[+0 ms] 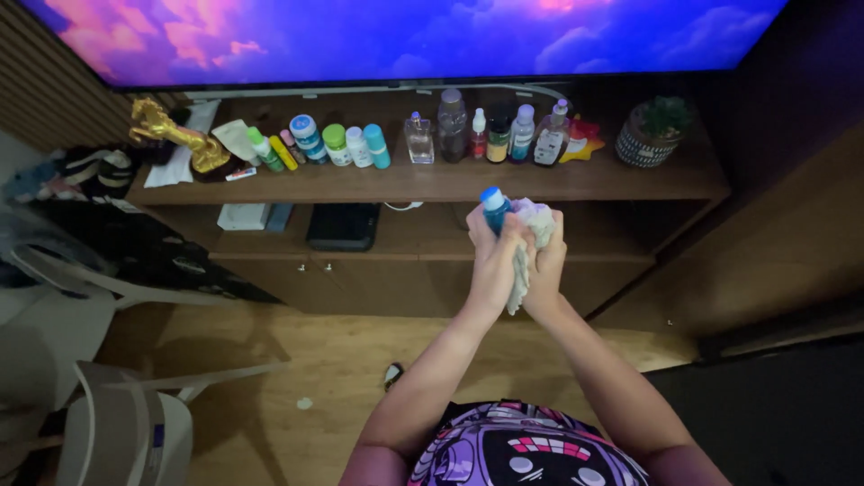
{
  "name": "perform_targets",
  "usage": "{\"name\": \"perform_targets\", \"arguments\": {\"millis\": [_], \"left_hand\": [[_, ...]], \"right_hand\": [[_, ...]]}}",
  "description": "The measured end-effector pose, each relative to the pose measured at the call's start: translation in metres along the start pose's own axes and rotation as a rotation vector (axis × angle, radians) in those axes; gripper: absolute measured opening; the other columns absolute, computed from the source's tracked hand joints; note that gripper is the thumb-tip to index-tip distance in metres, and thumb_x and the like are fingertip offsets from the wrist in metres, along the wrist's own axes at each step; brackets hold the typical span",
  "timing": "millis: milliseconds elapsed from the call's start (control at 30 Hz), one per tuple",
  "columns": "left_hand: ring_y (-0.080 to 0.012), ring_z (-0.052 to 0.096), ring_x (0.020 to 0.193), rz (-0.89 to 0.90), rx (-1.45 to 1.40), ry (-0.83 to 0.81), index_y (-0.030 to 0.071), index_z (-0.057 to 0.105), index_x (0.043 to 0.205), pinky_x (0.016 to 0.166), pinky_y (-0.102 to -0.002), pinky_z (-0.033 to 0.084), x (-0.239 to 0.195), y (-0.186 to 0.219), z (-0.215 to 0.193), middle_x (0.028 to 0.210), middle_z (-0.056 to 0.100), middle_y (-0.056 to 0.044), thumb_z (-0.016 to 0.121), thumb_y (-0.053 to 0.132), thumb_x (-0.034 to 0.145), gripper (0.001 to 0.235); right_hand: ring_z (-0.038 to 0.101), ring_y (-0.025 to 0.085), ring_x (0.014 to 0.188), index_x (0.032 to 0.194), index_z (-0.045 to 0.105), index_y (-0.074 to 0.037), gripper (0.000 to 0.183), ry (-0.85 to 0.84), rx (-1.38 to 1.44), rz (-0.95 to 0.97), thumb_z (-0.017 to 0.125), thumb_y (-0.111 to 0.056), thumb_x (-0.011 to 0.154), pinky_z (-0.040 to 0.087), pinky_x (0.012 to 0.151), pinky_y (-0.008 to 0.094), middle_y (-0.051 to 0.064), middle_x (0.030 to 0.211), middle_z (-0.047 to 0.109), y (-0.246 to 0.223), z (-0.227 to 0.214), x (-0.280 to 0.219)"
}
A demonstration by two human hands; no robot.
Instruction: The person is cleaning various bottles and containers on a shelf and then wipes down a small round table using a cloth.
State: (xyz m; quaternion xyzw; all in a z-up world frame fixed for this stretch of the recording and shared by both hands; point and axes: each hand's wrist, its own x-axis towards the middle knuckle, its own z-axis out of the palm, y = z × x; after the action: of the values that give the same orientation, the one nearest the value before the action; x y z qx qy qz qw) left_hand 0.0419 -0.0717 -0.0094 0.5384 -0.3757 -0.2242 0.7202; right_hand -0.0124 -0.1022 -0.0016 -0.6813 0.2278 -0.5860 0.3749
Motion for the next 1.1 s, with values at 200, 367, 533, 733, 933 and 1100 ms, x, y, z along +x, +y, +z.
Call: {"name": "perform_targets", "arguments": {"millis": [200, 367, 533, 733, 933, 1100], "left_hand": [[-0.0166, 0.042, 0.114, -0.087, -0.421, -0.167, 0.014, 0.045, 0.135, 0.111, -0.037, 0.028, -0.001, 0.026, -0.009, 0.119, 0.043, -0.002, 0.053, 0.047, 0.106, 0.044], [-0.0159, 0.043, 0.125, 0.02, -0.406, -0.424, 0.015, 0.042, 0.14, 0.118, -0.039, 0.026, 0.01, 0.017, -0.024, 0.13, 0.05, -0.002, 0.042, 0.058, 0.107, 0.054], [-0.0355, 0.034, 0.128, 0.106, 0.056, -0.34, 0.008, 0.028, 0.152, 0.119, -0.053, 0.012, 0.007, 0.004, -0.02, 0.138, 0.035, -0.019, 0.025, 0.079, 0.097, 0.091], [-0.0363, 0.037, 0.121, -0.054, -0.054, -0.247, 0.01, 0.032, 0.141, 0.117, -0.051, 0.017, -0.014, 0.056, -0.008, 0.123, 0.039, -0.018, 0.029, 0.063, 0.104, 0.065], [-0.0129, 0.043, 0.119, -0.002, -0.443, -0.168, 0.015, 0.047, 0.134, 0.115, -0.036, 0.029, -0.017, 0.037, -0.012, 0.121, 0.05, 0.0, 0.05, 0.037, 0.11, 0.033], [-0.012, 0.047, 0.122, 0.064, -0.588, -0.328, 0.013, 0.048, 0.127, 0.116, -0.033, 0.031, -0.011, 0.034, -0.019, 0.123, 0.052, -0.002, 0.056, 0.04, 0.106, 0.035]], "right_hand": [[0.048, 0.015, 0.061, 0.102, 0.05, -0.01, 0.014, 0.034, -0.122, -0.054, 0.059, -0.019, 0.106, 0.044, 0.058, 0.035, 0.005, 0.063, 0.05, -0.007, -0.011, 0.013], [0.054, 0.009, 0.1, 0.115, 0.057, -0.014, 0.017, 0.044, 0.376, 0.182, 0.059, -0.029, 0.108, 0.044, 0.093, 0.027, -0.004, 0.106, 0.06, -0.029, -0.005, 0.014], [0.058, 0.014, 0.111, 0.134, 0.057, -0.012, 0.04, -0.011, 0.256, 0.152, 0.061, -0.038, 0.103, 0.043, 0.101, 0.036, 0.005, 0.125, 0.065, -0.002, -0.004, 0.004], [0.051, 0.008, 0.079, 0.097, 0.063, -0.012, 0.008, 0.126, 0.119, 0.097, 0.068, -0.015, 0.103, 0.043, 0.077, 0.027, -0.004, 0.084, 0.056, 0.0, -0.002, 0.004], [0.048, 0.005, 0.08, 0.092, 0.062, -0.012, 0.012, 0.116, 0.237, 0.186, 0.07, -0.013, 0.102, 0.043, 0.078, 0.025, -0.007, 0.082, 0.054, -0.001, -0.005, 0.002], [0.05, 0.006, 0.075, 0.09, 0.063, -0.012, 0.016, 0.207, 0.42, 0.419, 0.067, -0.018, 0.104, 0.043, 0.072, 0.022, -0.005, 0.081, 0.057, -0.022, -0.007, 0.014]]}}
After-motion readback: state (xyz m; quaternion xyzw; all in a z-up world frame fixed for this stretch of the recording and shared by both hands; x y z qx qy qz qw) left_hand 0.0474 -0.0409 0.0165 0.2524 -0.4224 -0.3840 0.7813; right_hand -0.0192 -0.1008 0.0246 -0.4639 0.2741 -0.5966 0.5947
